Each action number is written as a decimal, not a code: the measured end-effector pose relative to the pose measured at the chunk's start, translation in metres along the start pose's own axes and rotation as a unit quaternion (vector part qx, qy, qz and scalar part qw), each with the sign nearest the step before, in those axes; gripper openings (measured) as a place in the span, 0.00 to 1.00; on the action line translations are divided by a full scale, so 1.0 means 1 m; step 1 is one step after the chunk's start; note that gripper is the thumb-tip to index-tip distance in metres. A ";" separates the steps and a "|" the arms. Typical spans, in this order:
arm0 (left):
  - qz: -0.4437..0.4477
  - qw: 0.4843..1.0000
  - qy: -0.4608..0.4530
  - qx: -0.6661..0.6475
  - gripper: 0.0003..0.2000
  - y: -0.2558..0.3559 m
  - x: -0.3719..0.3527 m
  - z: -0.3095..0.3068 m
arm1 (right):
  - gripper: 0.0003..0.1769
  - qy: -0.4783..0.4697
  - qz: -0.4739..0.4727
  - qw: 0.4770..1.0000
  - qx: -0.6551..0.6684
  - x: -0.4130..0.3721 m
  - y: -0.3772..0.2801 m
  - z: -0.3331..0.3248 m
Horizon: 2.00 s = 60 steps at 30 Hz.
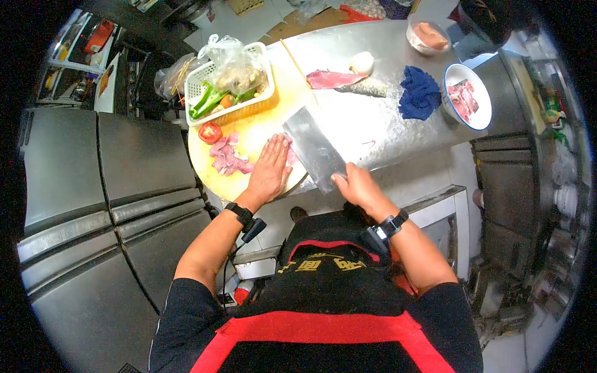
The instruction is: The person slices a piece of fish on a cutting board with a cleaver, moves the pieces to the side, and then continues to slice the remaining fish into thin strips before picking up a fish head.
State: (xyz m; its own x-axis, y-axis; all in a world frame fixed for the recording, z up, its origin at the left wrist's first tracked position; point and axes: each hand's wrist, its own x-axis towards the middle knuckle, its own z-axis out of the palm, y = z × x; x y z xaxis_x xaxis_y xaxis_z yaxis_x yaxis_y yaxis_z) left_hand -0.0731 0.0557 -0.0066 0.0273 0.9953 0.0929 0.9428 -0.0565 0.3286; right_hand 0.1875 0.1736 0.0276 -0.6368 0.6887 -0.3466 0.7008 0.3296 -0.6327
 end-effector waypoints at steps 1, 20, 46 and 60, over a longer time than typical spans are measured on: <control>-0.002 1.000 -0.006 -0.005 0.35 0.000 0.001 -0.001 | 0.27 -0.002 0.001 1.000 0.002 0.004 -0.001 0.001; 0.098 0.992 0.026 -0.070 0.18 -0.024 0.043 -0.043 | 0.27 0.027 -0.049 0.998 0.032 0.058 -0.011 0.024; 0.124 0.989 -0.001 -0.074 0.02 -0.039 0.050 -0.030 | 0.23 0.004 -0.023 0.999 -0.027 0.037 -0.042 0.004; -0.020 0.986 0.107 0.123 0.06 -0.040 0.000 -0.071 | 0.21 0.013 0.032 0.990 0.134 -0.054 0.002 -0.034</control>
State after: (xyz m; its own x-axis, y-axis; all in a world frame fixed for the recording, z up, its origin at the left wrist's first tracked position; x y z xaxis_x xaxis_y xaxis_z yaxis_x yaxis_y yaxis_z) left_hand -0.1346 0.0529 0.0465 -0.0582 0.9556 0.2889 0.9945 0.0302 0.1007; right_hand 0.2340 0.1587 0.0688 -0.5826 0.7201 -0.3768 0.6276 0.1040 -0.7716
